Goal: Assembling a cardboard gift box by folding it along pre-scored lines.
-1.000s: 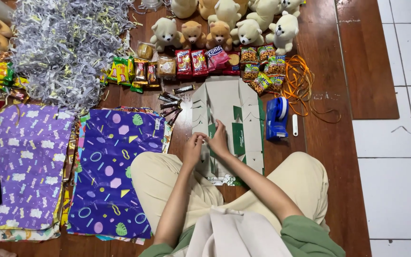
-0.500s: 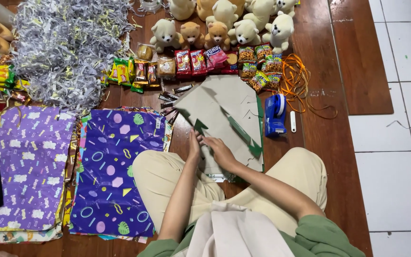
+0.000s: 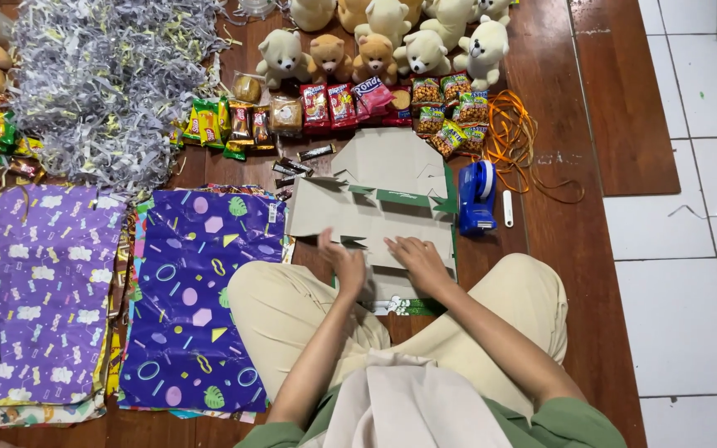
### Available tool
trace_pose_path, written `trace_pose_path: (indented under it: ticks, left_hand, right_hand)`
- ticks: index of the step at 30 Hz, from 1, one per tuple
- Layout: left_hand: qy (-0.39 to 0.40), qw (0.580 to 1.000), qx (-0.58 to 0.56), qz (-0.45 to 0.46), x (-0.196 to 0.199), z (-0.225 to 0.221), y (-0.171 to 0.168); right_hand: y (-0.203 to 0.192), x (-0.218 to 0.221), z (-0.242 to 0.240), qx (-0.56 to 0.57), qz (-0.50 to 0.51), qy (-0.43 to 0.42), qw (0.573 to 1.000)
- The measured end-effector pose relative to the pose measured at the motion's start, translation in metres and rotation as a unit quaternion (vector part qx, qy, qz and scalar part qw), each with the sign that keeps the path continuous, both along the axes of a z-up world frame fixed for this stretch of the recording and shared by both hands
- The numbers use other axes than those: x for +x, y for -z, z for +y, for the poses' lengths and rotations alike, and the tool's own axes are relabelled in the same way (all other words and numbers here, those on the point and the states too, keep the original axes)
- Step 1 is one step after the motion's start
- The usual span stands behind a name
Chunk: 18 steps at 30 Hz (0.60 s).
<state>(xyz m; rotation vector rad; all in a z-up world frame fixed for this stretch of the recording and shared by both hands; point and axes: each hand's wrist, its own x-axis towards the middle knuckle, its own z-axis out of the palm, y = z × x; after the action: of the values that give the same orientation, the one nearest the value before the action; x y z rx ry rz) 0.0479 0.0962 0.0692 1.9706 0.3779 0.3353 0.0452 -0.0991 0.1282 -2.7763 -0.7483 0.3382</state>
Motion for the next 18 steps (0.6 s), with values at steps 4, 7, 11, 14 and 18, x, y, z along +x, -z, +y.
trace_pose_path:
  ticks: [4,7,11,14,18]
  left_hand:
    - [0.264,0.949,0.172,-0.022,-0.001,-0.004,-0.023]
    - [0.43,0.878,0.206,0.033,-0.002,-0.002,-0.021]
    - [0.43,0.838,0.316,0.111,-0.003,-0.002,0.008]
    - [0.386,0.858,0.328,0.085,0.005,-0.003,0.019]
    - [0.316,0.91,0.252,0.09,0.013,0.002,-0.002]
  right_hand:
    - [-0.049,-0.007,-0.032,-0.031,0.044,0.05,0.997]
    - [-0.035,-0.016,-0.061,-0.094,0.059,0.11,0.988]
    - [-0.01,-0.021,-0.075,-0.026,0.107,0.211,0.971]
    - [0.013,-0.01,-0.075,0.069,0.126,0.26,0.955]
    - [0.021,0.011,-0.076,0.211,0.046,0.254,0.943]
